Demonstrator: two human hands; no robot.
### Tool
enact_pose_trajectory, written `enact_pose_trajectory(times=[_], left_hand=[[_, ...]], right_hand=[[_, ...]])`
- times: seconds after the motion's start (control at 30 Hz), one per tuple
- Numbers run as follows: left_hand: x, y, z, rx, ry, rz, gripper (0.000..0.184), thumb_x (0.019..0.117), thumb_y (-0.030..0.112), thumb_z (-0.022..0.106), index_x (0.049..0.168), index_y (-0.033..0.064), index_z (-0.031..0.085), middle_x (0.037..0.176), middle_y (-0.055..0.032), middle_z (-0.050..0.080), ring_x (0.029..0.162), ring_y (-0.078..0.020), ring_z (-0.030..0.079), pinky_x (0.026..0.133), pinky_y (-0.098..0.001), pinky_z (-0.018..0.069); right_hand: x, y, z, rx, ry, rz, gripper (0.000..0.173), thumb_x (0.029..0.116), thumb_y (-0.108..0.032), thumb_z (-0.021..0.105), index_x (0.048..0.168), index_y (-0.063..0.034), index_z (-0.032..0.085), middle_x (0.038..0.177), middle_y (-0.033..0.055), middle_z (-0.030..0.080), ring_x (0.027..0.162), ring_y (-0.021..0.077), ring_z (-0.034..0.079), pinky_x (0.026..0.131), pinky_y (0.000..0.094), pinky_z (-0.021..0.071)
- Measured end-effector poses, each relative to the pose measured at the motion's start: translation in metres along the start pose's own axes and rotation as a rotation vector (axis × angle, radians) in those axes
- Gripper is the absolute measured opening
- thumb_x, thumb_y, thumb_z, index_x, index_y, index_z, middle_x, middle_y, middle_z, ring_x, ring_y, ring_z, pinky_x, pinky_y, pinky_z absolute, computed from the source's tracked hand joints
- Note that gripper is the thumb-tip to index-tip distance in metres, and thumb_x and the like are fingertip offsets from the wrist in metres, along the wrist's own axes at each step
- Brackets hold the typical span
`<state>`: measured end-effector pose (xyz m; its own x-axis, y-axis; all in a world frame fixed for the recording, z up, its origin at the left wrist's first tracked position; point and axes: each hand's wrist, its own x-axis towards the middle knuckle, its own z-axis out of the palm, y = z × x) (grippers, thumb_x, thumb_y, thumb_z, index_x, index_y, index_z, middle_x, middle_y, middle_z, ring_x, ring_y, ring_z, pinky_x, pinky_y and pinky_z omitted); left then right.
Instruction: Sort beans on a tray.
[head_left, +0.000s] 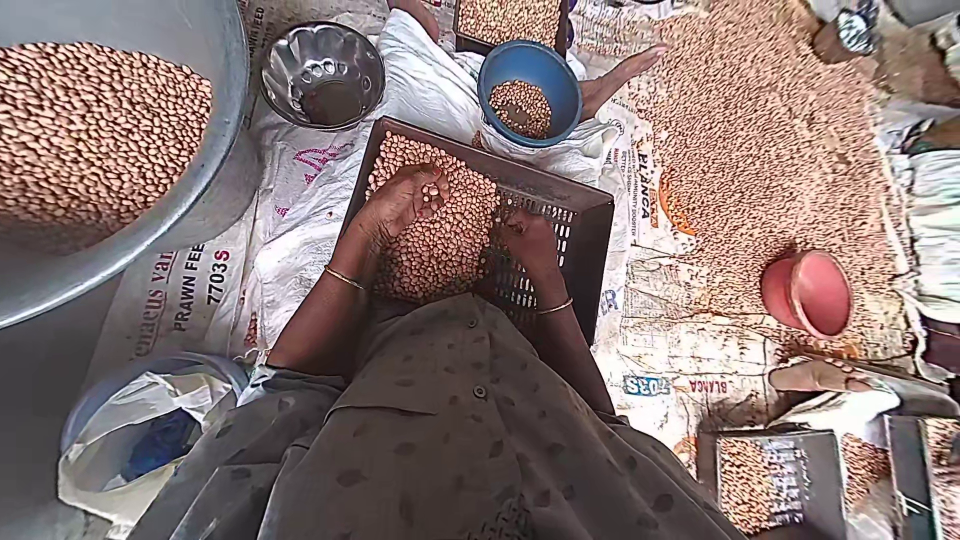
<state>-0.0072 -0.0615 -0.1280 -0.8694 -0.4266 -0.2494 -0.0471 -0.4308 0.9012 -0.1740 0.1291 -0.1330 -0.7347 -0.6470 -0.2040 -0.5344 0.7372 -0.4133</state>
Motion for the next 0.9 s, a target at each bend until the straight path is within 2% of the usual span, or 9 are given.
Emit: enact_pose_trajectory(times=[0.07,0.13,0.2,0.27,0.33,0.47,0.6,0.8,0.9], left_hand=[[0.000,0.000,0.004,0.062,-0.009,-0.056,0.035,0.1133,0.027,0.030,0.100,0.0146,0.060,0.085,0.0047,0.064,0.062,-0.0025,0.056,0.055,-0.0163,0.0458],[0.001,-0.002,0.005,0.137,-0.052,-0.072,0.043,0.1138,0.033,0.027,0.102,0.0124,0.062,0.085,0.0033,0.065,0.063,-0.0038,0.057,0.056,-0.0176,0.0473],[0.003,-0.007,0.006,0.241,-0.105,-0.086,0.051,0.1133,0.040,0.023,0.106,0.0105,0.064,0.087,0.0014,0.065,0.066,-0.0060,0.058,0.059,-0.0206,0.0482],[0.001,-0.010,0.010,0.308,-0.170,-0.113,0.055,0.1128,0.044,0.021,0.110,0.0092,0.064,0.089,0.0004,0.065,0.071,-0.0086,0.061,0.065,-0.0246,0.0526],[-0.003,-0.007,0.014,0.315,-0.210,-0.169,0.054,0.1123,0.046,0.019,0.110,0.0142,0.063,0.085,0.0040,0.068,0.070,-0.0054,0.061,0.062,-0.0214,0.0504],[-0.003,-0.004,0.009,0.101,-0.109,-0.190,0.047,0.1127,0.035,0.030,0.095,0.0110,0.066,0.070,0.0052,0.061,0.044,0.0025,0.036,0.039,-0.0129,0.0249],[0.001,-0.001,-0.001,-0.167,0.032,-0.112,0.032,0.1108,0.021,0.036,0.099,0.0104,0.064,0.069,0.0060,0.058,0.042,0.0040,0.037,0.037,-0.0094,0.0270],[0.003,-0.003,-0.002,-0.219,0.053,-0.059,0.029,0.1102,0.017,0.036,0.101,0.0097,0.063,0.074,0.0052,0.059,0.045,0.0037,0.041,0.039,-0.0091,0.0312],[0.001,0.000,0.002,-0.115,0.072,-0.078,0.037,0.1119,0.024,0.033,0.101,0.0101,0.066,0.073,0.0055,0.060,0.047,0.0024,0.042,0.041,-0.0108,0.0315]], right_hand=[[0.000,0.001,-0.002,0.034,0.001,0.001,0.025,0.0983,-0.019,0.066,0.111,0.0013,0.071,0.105,0.0249,0.071,0.101,0.0432,0.067,0.088,0.0644,0.0500],[-0.001,-0.003,-0.007,0.128,0.001,-0.061,0.025,0.1007,-0.019,0.063,0.112,0.0016,0.068,0.097,0.0217,0.070,0.088,0.0371,0.068,0.080,0.0587,0.0522],[-0.007,-0.014,-0.011,0.324,-0.015,-0.225,0.020,0.1020,-0.017,0.060,0.110,0.0002,0.065,0.087,0.0126,0.067,0.068,0.0216,0.065,0.064,0.0413,0.0560],[-0.015,-0.029,-0.013,0.565,-0.076,-0.433,0.017,0.1026,-0.013,0.059,0.112,0.0004,0.064,0.094,0.0086,0.071,0.075,0.0116,0.071,0.072,0.0304,0.0618],[-0.013,-0.039,-0.010,0.666,-0.090,-0.558,0.025,0.1041,-0.010,0.055,0.124,0.0032,0.063,0.111,0.0121,0.071,0.097,0.0136,0.071,0.089,0.0316,0.0599],[0.004,-0.033,0.014,0.426,0.059,-0.429,0.019,0.1007,-0.012,0.061,0.112,0.0013,0.069,0.099,0.0148,0.072,0.083,0.0205,0.071,0.079,0.0394,0.0593],[0.000,-0.027,0.039,0.155,0.022,-0.418,0.023,0.0976,-0.011,0.065,0.116,0.0024,0.070,0.108,0.0212,0.070,0.102,0.0357,0.069,0.092,0.0523,0.0547],[-0.003,-0.033,0.044,0.064,0.054,-0.405,0.021,0.0986,-0.009,0.061,0.114,0.0028,0.070,0.114,0.0220,0.069,0.103,0.0379,0.069,0.089,0.0539,0.0554],[-0.003,-0.033,0.041,0.027,0.058,-0.381,0.022,0.0995,-0.014,0.059,0.110,0.0017,0.070,0.109,0.0215,0.070,0.097,0.0376,0.070,0.084,0.0554,0.0549]])
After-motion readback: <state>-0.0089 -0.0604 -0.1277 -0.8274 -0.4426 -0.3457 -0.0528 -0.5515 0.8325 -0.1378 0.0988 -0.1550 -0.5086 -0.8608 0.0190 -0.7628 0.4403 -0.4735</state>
